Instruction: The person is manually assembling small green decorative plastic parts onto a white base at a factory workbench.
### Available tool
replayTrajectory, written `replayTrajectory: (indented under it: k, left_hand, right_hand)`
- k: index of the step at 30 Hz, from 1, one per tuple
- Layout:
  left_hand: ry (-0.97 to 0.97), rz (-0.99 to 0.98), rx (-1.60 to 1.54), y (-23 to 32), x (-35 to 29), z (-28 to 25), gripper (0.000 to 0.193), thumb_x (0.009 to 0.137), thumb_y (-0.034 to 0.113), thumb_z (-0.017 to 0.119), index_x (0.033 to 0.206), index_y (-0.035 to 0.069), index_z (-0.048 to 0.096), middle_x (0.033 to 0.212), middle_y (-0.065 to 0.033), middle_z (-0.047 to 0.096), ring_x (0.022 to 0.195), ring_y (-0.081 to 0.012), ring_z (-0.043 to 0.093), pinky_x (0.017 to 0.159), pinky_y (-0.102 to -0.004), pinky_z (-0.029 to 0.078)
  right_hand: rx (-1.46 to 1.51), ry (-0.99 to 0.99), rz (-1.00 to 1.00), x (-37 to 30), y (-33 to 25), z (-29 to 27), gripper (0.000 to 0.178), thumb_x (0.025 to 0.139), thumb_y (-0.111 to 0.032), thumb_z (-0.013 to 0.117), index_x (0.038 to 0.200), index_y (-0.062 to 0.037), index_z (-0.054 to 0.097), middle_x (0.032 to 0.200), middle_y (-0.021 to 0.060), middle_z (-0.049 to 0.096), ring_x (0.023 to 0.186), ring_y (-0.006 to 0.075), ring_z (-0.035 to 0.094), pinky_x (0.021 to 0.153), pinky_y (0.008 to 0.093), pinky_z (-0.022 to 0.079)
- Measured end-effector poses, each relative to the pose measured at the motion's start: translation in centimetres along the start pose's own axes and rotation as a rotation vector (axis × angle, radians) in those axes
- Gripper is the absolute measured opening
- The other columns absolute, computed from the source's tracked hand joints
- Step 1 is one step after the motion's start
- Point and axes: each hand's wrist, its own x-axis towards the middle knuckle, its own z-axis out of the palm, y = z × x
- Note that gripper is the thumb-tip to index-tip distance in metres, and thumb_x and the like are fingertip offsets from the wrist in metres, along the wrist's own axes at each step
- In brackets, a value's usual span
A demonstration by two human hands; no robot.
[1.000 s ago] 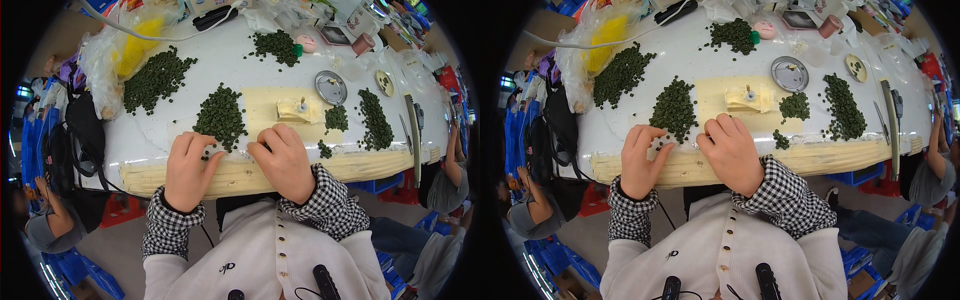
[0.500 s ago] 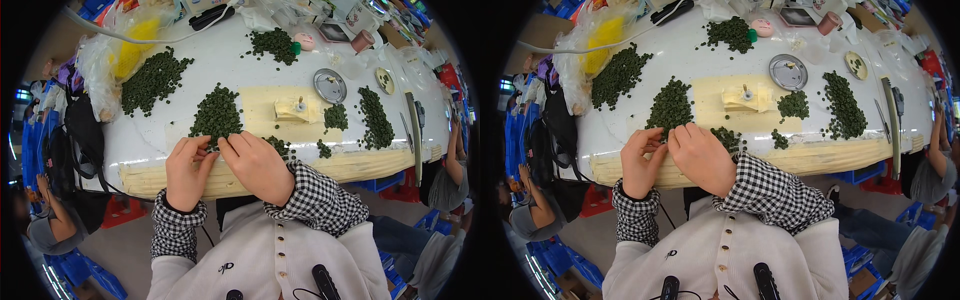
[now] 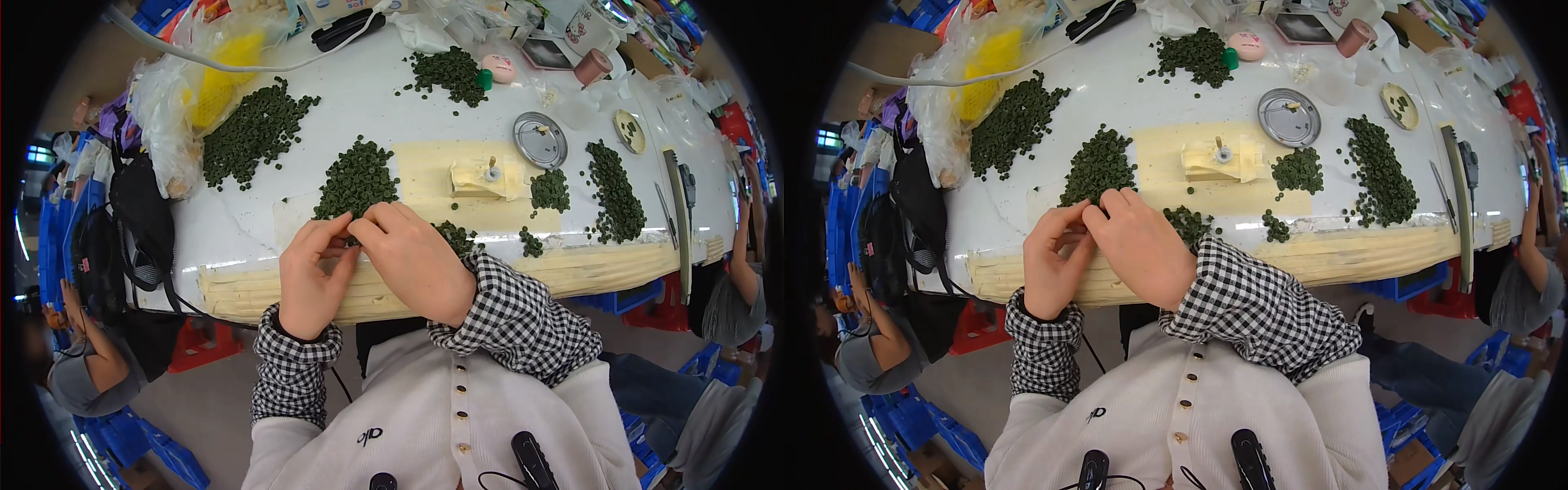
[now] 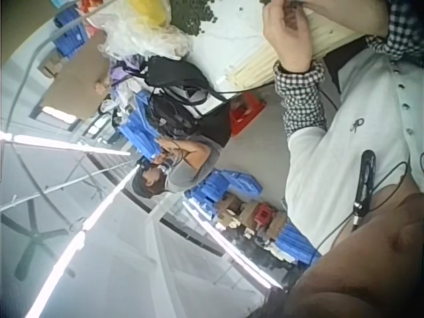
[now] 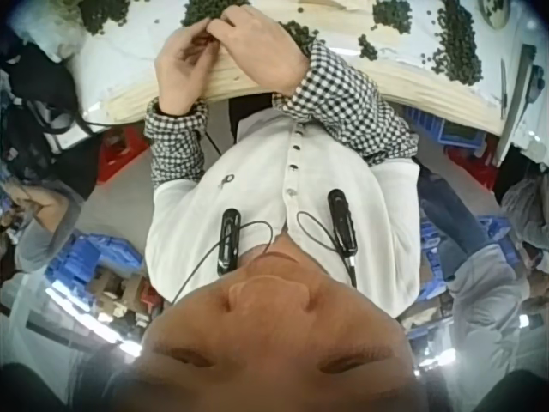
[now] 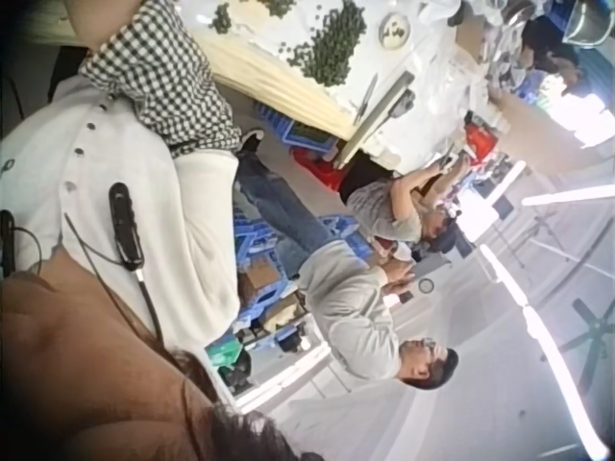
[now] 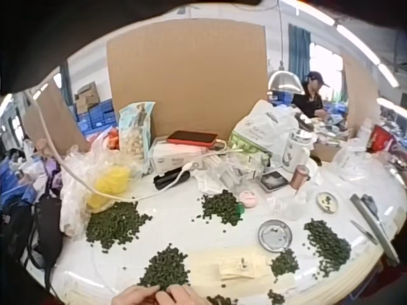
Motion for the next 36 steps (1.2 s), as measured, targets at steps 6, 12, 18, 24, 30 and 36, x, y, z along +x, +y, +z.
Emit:
replayTrajectory:
  k: [6, 12, 18, 24, 30, 36]
  left_hand:
    - [-0.057, 0.017, 0.169, 0.7, -0.3, -0.5, 0.027, 0.08, -0.007, 0.064, 0.107, -0.003, 0.064, 0.093, -0.0125, 0.063, 0.079, -0.0186, 0.065, 0.071, -0.0269, 0.053]
    - [-0.001, -0.192, -0.246, -0.3, -0.5, -0.5, 0.021, 0.084, -0.006, 0.063, 0.105, -0.004, 0.065, 0.095, -0.0083, 0.064, 0.083, -0.0134, 0.063, 0.074, -0.0243, 0.052]
    - [0.013, -0.336, -0.706, 0.3, 0.8, -0.7, 0.026, 0.09, 0.001, 0.059, 0.115, -0.005, 0.06, 0.102, -0.0062, 0.063, 0.093, -0.0119, 0.06, 0.083, -0.0242, 0.049]
    - [-0.026, -0.523, -1.312, -0.6, 1.8, -0.6, 0.028, 0.102, 0.023, 0.042, 0.111, 0.001, 0.057, 0.105, -0.0064, 0.06, 0.098, -0.016, 0.055, 0.089, -0.0324, 0.045]
    - [0.006, -0.638, -1.555, 0.5, 2.2, -0.6, 0.021, 0.1, 0.016, 0.044, 0.111, 0.002, 0.056, 0.105, -0.007, 0.059, 0.098, -0.018, 0.056, 0.093, -0.0324, 0.045]
    - [-0.005, -0.588, -1.643, 0.5, 1.6, -1.3, 0.028, 0.098, 0.007, 0.046, 0.123, -0.004, 0.047, 0.112, -0.0126, 0.056, 0.097, -0.0166, 0.056, 0.088, -0.0268, 0.049]
  right_hand:
    - [0.044, -0.022, -0.01, 0.0, 0.3, -0.2, 0.017, 0.073, 0.001, 0.059, 0.09, 0.0001, 0.058, 0.09, 0.0132, 0.054, 0.09, 0.0268, 0.056, 0.076, 0.0341, 0.051]
    - [0.177, 0.079, -0.001, 0.4, 0.5, -0.2, 0.012, 0.075, 0.0, 0.061, 0.087, -0.0007, 0.059, 0.086, 0.0127, 0.056, 0.084, 0.0285, 0.057, 0.073, 0.0359, 0.05]
    - [0.309, 0.242, 0.002, 1.5, 0.1, -1.2, 0.013, 0.077, -0.002, 0.063, 0.09, -0.0009, 0.061, 0.087, 0.0118, 0.059, 0.08, 0.0293, 0.058, 0.07, 0.0357, 0.05]
    - [0.156, 0.226, -0.119, 2.4, -1.0, -1.6, 0.019, 0.075, 0.0, 0.063, 0.094, -0.001, 0.063, 0.091, 0.0111, 0.061, 0.084, 0.0262, 0.06, 0.072, 0.0328, 0.051]
    - [0.362, 0.248, -0.219, 2.7, -1.4, -2.9, 0.022, 0.077, 0.004, 0.062, 0.099, 0.0002, 0.066, 0.098, 0.0124, 0.064, 0.086, 0.0256, 0.064, 0.075, 0.0313, 0.053]
    - [0.394, 0.311, -0.027, 0.9, -0.3, -7.2, 0.017, 0.082, 0.006, 0.063, 0.097, 0.001, 0.068, 0.093, 0.0125, 0.066, 0.08, 0.0209, 0.065, 0.071, 0.0285, 0.052]
